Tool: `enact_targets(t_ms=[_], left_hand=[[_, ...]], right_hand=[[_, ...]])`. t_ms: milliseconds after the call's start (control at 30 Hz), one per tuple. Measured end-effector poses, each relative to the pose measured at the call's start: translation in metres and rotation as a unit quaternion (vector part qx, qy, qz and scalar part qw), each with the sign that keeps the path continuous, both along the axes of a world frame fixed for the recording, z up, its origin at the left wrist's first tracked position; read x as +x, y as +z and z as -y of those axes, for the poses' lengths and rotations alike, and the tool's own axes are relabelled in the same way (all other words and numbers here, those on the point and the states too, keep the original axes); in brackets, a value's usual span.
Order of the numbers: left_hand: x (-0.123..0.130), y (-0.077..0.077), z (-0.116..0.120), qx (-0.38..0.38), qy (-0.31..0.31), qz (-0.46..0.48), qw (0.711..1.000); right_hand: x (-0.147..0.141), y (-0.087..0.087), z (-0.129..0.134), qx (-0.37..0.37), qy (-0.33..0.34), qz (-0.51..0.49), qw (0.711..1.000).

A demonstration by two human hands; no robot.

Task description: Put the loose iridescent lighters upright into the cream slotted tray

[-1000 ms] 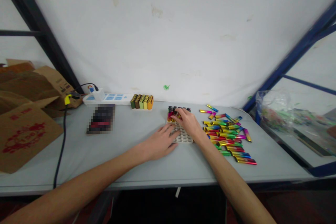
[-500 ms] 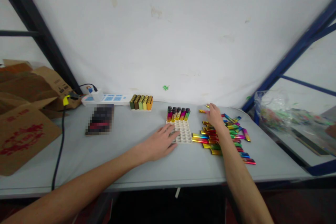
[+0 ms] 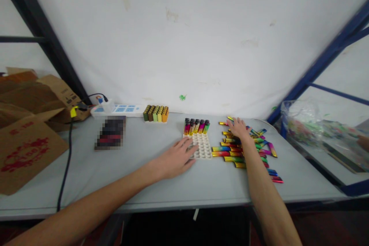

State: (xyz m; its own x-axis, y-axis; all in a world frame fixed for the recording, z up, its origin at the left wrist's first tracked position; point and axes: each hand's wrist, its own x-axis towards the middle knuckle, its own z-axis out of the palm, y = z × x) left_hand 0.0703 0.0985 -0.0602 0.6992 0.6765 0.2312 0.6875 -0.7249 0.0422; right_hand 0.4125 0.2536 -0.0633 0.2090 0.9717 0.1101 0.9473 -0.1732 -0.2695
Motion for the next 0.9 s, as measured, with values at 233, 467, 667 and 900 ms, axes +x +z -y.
enact_targets(t_ms=[233,467,667,900], left_hand=[[0.0,-0.001,-0.001,0.0,-0.001,0.003,1.0],[-0.001,-0.001,-0.001,-0.004,-0.001,0.003,1.0],[0.0,0.001,-0.001,-0.01,0.001,0.002,1.0],[-0.001,0.0,-0.001,-0.009,0.0,0.004,1.0]], right_hand=[[-0.005,0.004,0.0,-0.017,0.019,0.023,0.999],[-0.01,0.019,0.008,-0.014,0.168,0.026,0.985],[-0.018,0.027,0.014,-0.016,0.233,0.005,0.972],[-0.017,0.033,0.029,-0.001,0.249,-0.023,0.968]])
